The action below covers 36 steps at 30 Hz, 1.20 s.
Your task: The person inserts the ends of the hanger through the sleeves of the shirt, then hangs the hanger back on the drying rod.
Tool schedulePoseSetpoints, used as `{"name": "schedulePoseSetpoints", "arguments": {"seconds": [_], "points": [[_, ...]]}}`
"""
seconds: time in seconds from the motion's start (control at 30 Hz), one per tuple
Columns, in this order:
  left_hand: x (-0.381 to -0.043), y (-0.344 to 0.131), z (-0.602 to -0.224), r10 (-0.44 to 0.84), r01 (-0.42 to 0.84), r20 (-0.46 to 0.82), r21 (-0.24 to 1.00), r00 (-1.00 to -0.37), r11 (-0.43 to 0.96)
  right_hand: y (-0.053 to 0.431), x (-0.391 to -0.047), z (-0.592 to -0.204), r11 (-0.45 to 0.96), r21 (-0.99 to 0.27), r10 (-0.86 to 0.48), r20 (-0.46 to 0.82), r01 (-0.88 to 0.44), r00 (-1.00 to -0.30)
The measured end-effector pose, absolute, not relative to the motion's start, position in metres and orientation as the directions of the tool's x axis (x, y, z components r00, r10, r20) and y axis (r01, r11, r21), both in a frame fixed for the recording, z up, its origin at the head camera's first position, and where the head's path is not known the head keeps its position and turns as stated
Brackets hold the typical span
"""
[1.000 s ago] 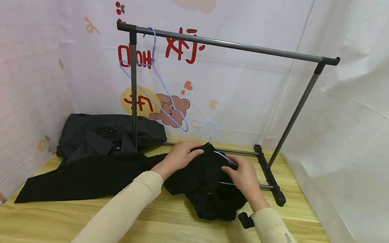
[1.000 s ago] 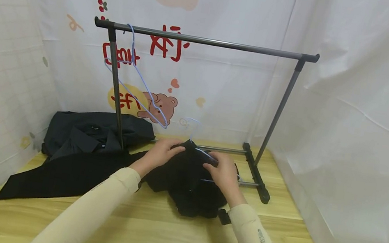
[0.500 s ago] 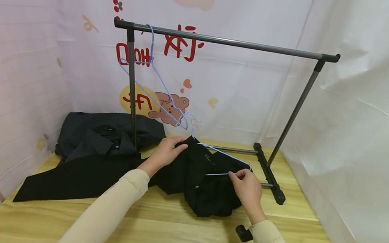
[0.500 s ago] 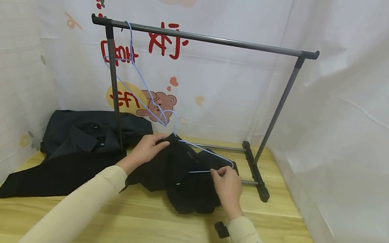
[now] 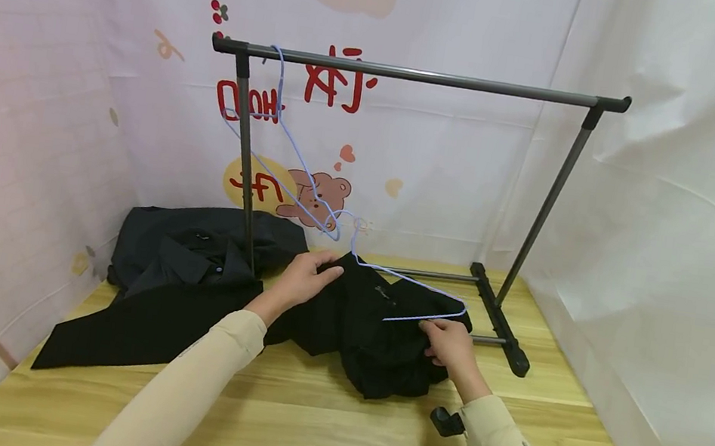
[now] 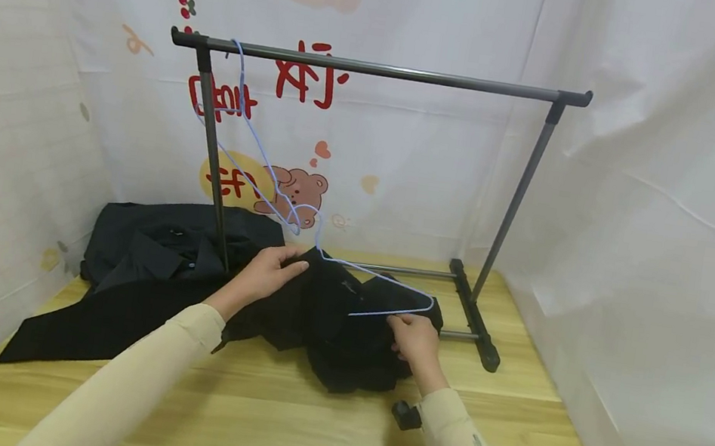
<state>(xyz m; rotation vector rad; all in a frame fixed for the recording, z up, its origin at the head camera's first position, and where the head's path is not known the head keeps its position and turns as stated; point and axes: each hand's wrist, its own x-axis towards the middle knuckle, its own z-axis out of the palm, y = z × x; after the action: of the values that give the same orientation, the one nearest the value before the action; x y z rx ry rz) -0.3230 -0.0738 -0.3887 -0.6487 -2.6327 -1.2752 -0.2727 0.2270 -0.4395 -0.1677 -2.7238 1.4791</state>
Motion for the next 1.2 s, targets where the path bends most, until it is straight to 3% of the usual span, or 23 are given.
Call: {"name": "schedulePoseSetpoints", "arguments": {"seconds": [0.27, 0.57, 0.73, 1.07, 1.2], "points": [[-0.322, -0.088, -0.403, 0.323, 0.418, 0.282, 0.746, -0.903, 0.519, 0.237, -0.280, -0.427, 0.789, -0.605, 0.088, 0.290, -0.112, -0.953], [-0.320, -0.106, -0.413, 0.282, 0.408, 0.298, 0.738, -0.912, 0.537, 0.237, -0.282, -0.429, 0.791, -0.608, 0.126, 0.281, -0.075, -0.952], [-0.319, -0.104, -0.411, 0.318, 0.412, 0.278, 0.754, -0.906, 0.512, 0.234, -0.281, -0.427, 0.786, -0.602, 0.096, 0.343, -0.140, -0.934], [-0.320, -0.117, -0.407, 0.387, 0.448, 0.276, 0.752, -0.880, 0.483, 0.244, -0.283, -0.403, 0.833, -0.439, -0.199, 0.331, -0.337, -0.922], [-0.322, -0.119, -0.406, 0.449, 0.489, 0.273, 0.721, -0.851, 0.490, 0.248, -0.284, -0.392, 0.850, -0.389, -0.236, 0.323, -0.355, -0.917]]}}
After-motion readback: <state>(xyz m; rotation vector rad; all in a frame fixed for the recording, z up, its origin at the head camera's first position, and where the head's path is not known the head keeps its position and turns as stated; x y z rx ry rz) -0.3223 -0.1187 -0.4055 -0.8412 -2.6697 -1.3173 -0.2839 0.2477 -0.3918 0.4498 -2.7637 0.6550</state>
